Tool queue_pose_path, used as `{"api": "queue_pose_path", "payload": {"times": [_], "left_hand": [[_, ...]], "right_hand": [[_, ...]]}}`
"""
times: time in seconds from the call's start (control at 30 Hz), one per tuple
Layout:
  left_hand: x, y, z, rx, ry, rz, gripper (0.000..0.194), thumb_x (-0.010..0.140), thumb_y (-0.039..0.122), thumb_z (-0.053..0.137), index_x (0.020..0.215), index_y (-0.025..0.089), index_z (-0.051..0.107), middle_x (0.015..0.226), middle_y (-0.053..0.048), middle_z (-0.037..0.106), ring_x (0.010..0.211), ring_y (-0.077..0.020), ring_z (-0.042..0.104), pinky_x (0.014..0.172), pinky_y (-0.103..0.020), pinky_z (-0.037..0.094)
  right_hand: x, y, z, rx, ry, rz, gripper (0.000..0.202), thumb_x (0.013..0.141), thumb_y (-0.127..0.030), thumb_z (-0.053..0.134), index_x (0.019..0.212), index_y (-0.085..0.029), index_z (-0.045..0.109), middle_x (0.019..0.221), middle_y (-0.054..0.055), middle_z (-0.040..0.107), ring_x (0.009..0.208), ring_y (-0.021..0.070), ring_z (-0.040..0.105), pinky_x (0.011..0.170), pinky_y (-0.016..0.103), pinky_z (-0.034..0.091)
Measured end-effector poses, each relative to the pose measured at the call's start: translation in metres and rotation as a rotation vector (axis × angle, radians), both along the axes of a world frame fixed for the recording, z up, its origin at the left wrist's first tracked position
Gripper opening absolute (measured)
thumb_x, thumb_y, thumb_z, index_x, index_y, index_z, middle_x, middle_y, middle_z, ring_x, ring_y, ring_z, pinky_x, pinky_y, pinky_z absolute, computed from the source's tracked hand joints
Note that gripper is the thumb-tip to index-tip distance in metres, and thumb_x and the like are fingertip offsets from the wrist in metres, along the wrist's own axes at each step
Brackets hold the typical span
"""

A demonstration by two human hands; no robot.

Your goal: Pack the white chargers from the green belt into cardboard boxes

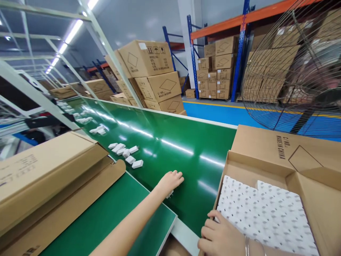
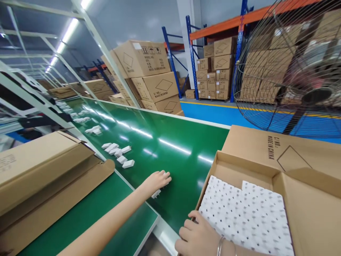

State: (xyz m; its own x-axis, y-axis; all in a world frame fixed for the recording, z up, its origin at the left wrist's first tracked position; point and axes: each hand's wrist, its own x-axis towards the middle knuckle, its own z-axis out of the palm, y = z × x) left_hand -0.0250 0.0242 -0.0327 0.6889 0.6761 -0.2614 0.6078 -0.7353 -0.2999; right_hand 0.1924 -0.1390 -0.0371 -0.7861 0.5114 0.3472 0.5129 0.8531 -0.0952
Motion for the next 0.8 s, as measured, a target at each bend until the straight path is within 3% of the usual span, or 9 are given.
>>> {"api": "queue_pose_path", "payload": {"times": [0.1,0.23,0.3,0.5,0.7,0.8], "left_hand": [[-0.003,0.000,0.011,-0.025,0.002,0.010,0.016,0.082,0.006,0.048,0.089,0.017,0.056,0.091,-0.008,0.057,0.087,-0.0197,0.055,0.066,-0.028,0.040],[-0.007,-0.011,0.035,0.047,0.066,0.126,0.024,0.081,0.000,0.045,0.095,0.016,0.057,0.094,-0.009,0.059,0.087,-0.0206,0.055,0.065,-0.028,0.039],[-0.008,-0.020,0.041,0.043,0.117,0.164,0.027,0.080,-0.001,0.044,0.096,0.015,0.057,0.094,-0.009,0.059,0.087,-0.0212,0.055,0.065,-0.029,0.039],[-0.009,-0.036,0.030,-0.055,0.153,0.151,0.033,0.079,-0.001,0.045,0.102,0.019,0.057,0.094,-0.008,0.060,0.085,-0.0213,0.056,0.060,-0.027,0.038],[-0.008,-0.037,0.031,-0.123,0.119,0.037,0.023,0.079,0.003,0.046,0.083,0.016,0.063,0.089,-0.009,0.061,0.088,-0.0232,0.057,0.058,-0.026,0.040],[-0.006,-0.035,0.034,-0.164,-0.035,0.153,0.028,0.073,0.013,0.057,0.099,0.022,0.062,0.094,-0.006,0.063,0.087,-0.0223,0.059,0.064,-0.027,0.044]], "right_hand": [[0.001,0.001,0.007,-0.033,-0.012,0.015,0.024,0.089,-0.038,0.040,0.075,-0.021,0.050,0.069,-0.002,0.054,0.067,0.0149,0.045,0.086,0.037,0.025],[0.002,0.000,0.018,-0.080,-0.016,0.026,0.026,0.089,-0.040,0.040,0.075,-0.021,0.051,0.069,-0.002,0.055,0.068,0.0148,0.045,0.086,0.036,0.024],[0.003,-0.001,0.021,-0.117,-0.020,0.027,0.028,0.088,-0.044,0.043,0.074,-0.020,0.051,0.070,-0.002,0.055,0.068,0.0148,0.045,0.086,0.036,0.024],[0.003,-0.002,0.025,-0.193,-0.039,0.014,0.029,0.084,-0.046,0.048,0.074,-0.020,0.052,0.070,-0.001,0.055,0.070,0.0149,0.044,0.087,0.036,0.024],[0.005,-0.003,0.026,-0.218,-0.037,0.013,0.028,0.086,-0.045,0.045,0.075,-0.021,0.053,0.070,-0.001,0.055,0.071,0.0151,0.044,0.086,0.037,0.024],[0.005,-0.003,0.028,-0.222,-0.040,0.023,0.030,0.087,-0.046,0.043,0.073,-0.021,0.054,0.070,-0.001,0.055,0.069,0.0146,0.044,0.086,0.036,0.024]]}}
